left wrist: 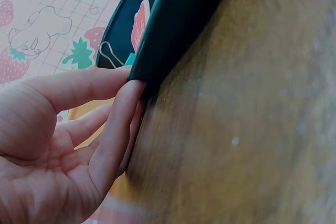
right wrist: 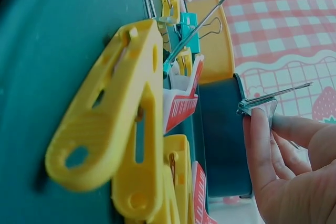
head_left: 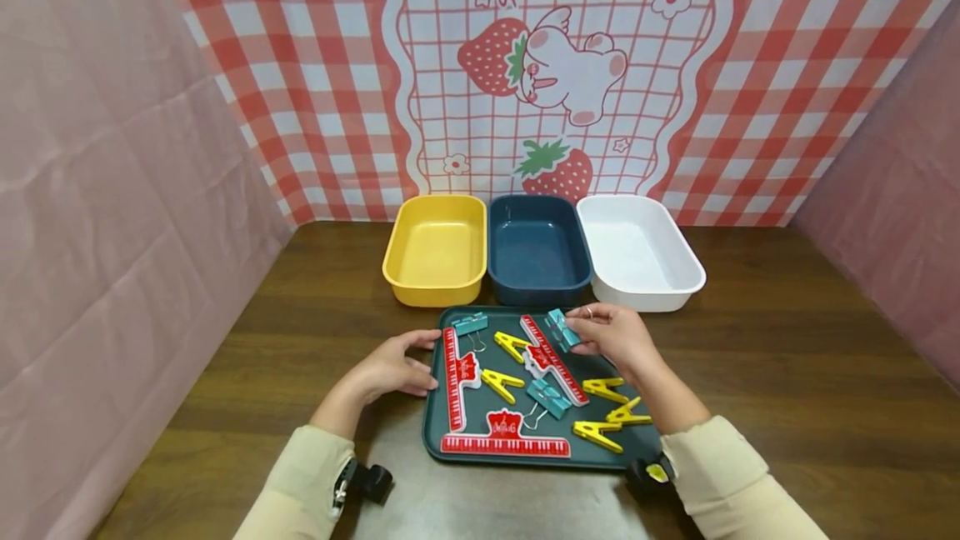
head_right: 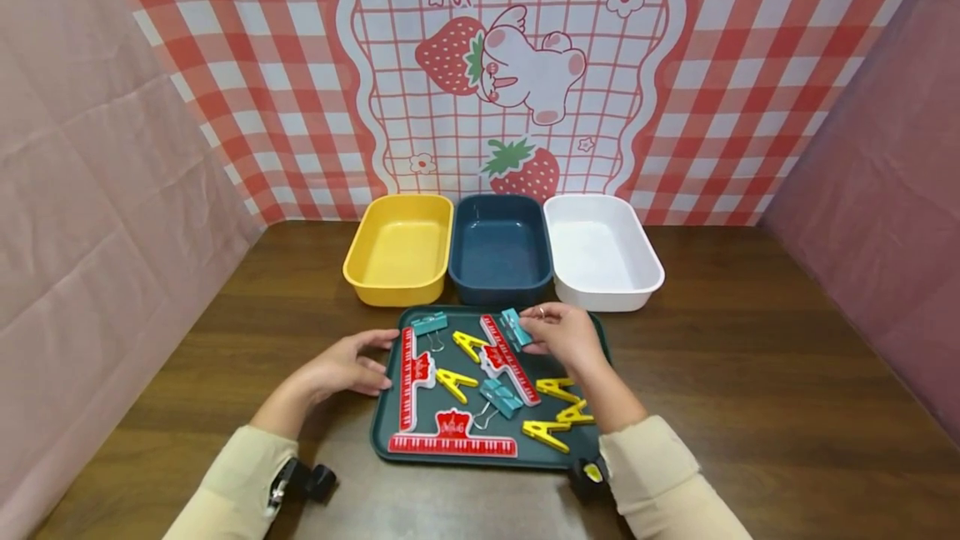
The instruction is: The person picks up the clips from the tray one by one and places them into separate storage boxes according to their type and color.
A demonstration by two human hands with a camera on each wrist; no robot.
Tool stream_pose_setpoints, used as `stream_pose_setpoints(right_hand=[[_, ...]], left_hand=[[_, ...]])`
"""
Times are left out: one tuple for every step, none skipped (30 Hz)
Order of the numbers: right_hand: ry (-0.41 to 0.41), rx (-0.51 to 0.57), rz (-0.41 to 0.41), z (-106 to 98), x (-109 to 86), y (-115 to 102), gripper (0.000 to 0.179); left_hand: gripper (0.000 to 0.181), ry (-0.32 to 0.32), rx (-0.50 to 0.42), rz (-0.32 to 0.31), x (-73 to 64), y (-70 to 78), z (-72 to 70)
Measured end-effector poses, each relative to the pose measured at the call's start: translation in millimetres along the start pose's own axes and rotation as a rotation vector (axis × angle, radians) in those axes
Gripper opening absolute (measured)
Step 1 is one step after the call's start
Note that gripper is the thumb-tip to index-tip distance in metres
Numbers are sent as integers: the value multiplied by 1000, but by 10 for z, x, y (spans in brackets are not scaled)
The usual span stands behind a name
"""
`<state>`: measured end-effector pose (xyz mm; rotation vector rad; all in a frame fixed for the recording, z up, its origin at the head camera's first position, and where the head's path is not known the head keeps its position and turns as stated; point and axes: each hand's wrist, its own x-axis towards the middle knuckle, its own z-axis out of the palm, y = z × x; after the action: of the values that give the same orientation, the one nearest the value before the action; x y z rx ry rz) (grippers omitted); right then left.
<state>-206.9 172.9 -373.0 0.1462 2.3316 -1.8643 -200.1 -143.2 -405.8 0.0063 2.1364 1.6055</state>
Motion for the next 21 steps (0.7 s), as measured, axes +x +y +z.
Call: stream_pose_setpoints(right_hand=[[1, 5, 4, 6, 4, -4, 28], [2, 9, 7, 12, 8, -8, 28], [3, 13, 9, 17, 13, -12, 28], [4, 14, 11, 23, 19, -14, 28], [5, 16, 12, 28, 24, -18, 28], [6, 18, 13, 34, 31, -22, 29], [8, 20, 15, 41, 38, -27, 29], [8, 27, 15, 49, 45, -32, 30], [8, 35, 17, 57, 53, -38, 30], [10, 40, 18, 65, 61, -44, 30], [11, 46, 22, 75, 67, -51, 30], [12, 51, 25, 85, 75, -59, 30], [14, 57, 27, 96, 83, -66, 30], [15, 63, 30, 107, 91, -74, 29], [17, 65, 35, 118, 97, -82, 29], [17, 68, 40, 129, 103, -88, 29], [15, 69, 42, 142, 107, -94, 29], [14, 71, 46, 157, 109, -100, 28], [14, 72, 50, 172, 110, -105, 29], [12, 73, 55, 188, 110, -110, 29], [11, 76, 57, 202, 111, -114, 29]], left_hand=[[68, 1, -3, -2, 1, 0, -1], [68, 0, -4, 1, 0, 1, -3], [68, 3, -7, 0, -1, 4, -3], [68, 5, -6, 1, 1, 4, -4], [68, 5, -8, 4, 0, 5, -4], [68, 7, -8, 9, -3, 8, -3], [68, 9, -10, 10, -1, 7, -3], [68, 11, -12, 14, -2, 9, -3], [68, 13, -14, 16, 0, 7, -4], [68, 12, -19, 20, 3, 4, -5], [68, 8, -22, 26, 3, 2, -7], [68, 5, -24, 28, 3, 3, -9], [68, 2, -30, 31, 4, 1, -11], [69, -3, -34, 36, 4, 1, -13], [69, -7, -38, 40, 4, -2, -15], [69, -11, -41, 42, -1, 2, -15], [69, -10, -40, 43, -2, -1, -14], [69, -8, -43, 41, -2, -4, -11], [68, -5, -45, 40, -2, -8, -9], [68, -3, -46, 37, -2, -10, -7], [68, -1, -46, 35, -2, -13, -3]])
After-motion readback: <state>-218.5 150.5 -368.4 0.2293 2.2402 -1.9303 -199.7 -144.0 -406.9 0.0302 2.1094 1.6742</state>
